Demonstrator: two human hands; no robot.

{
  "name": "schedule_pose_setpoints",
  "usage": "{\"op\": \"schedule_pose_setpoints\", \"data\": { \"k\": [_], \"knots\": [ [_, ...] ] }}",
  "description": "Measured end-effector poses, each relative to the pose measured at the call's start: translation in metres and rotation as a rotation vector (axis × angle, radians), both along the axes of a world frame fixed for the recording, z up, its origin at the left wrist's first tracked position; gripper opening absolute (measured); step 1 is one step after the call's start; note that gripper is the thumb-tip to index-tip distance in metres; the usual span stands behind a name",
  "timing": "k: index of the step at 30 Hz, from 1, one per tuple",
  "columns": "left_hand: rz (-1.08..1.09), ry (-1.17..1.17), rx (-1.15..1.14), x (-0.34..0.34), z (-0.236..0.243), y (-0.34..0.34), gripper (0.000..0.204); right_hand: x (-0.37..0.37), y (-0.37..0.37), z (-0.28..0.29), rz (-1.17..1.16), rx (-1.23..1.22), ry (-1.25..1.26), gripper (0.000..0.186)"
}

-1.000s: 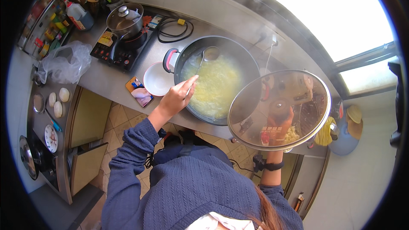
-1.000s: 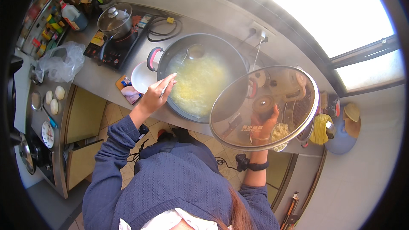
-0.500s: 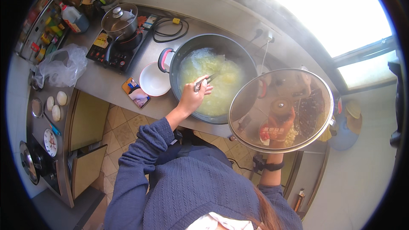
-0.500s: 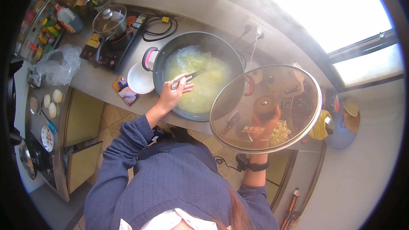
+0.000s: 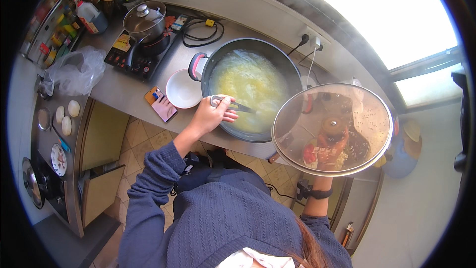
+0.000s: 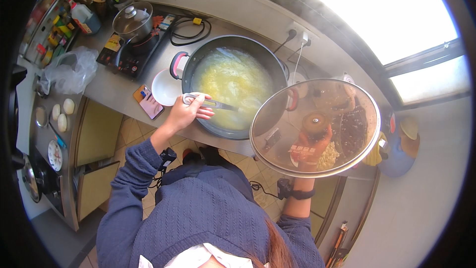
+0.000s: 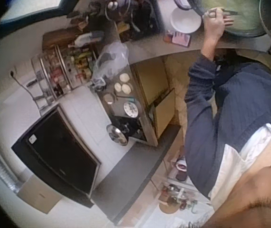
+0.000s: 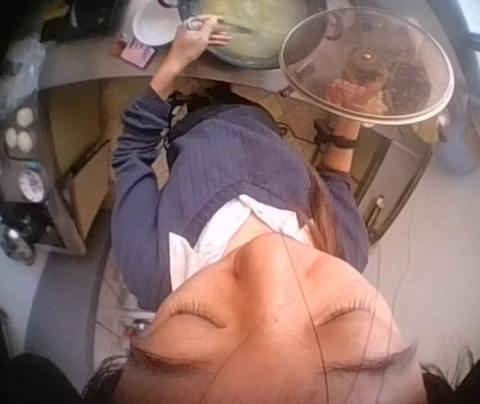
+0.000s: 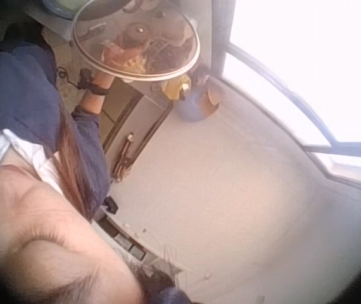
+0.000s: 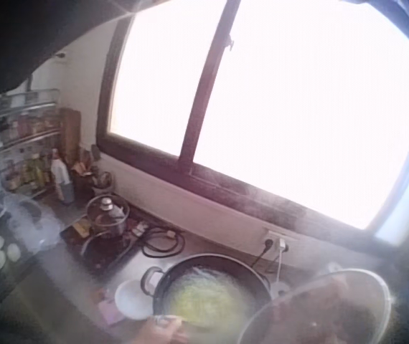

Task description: The person washes hands, stirs a boiling pot, places dough buns into a steamer, and prepares garlic by peeling and chopping it. The person uses a ladle to stir the pot and handles dough and garlic by hand.

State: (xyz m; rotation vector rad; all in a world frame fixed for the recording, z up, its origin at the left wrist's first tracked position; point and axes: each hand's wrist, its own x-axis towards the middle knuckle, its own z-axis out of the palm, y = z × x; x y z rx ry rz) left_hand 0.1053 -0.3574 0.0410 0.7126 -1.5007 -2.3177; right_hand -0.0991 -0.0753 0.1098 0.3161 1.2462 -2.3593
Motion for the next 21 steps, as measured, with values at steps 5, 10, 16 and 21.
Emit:
{"op": "schedule_pose_setpoints", "data": {
  "k": [5, 10, 16, 21],
  "knots": [
    [-0.002, -0.102, -0.166, 0.027, 0.026, -0.016, 0.032, -0.006, 0.002, -0.013, 0.079, -0.061, 0.083, 0.034],
    [0.089, -0.171, -0.383, 0.043, 0.049, -0.02, 0.028, -0.006, 0.002, -0.014, 0.148, -0.06, 0.103, 0.033],
    [0.211, -0.152, -0.792, 0.046, 0.043, -0.018, 0.02, -0.004, 0.001, -0.013, 0.103, 0.012, 0.112, 0.033],
    [0.309, -0.04, -1.016, 0.035, 0.013, -0.017, 0.02, -0.008, 0.002, -0.017, 0.187, -0.097, 0.097, 0.034]
  ]
}}
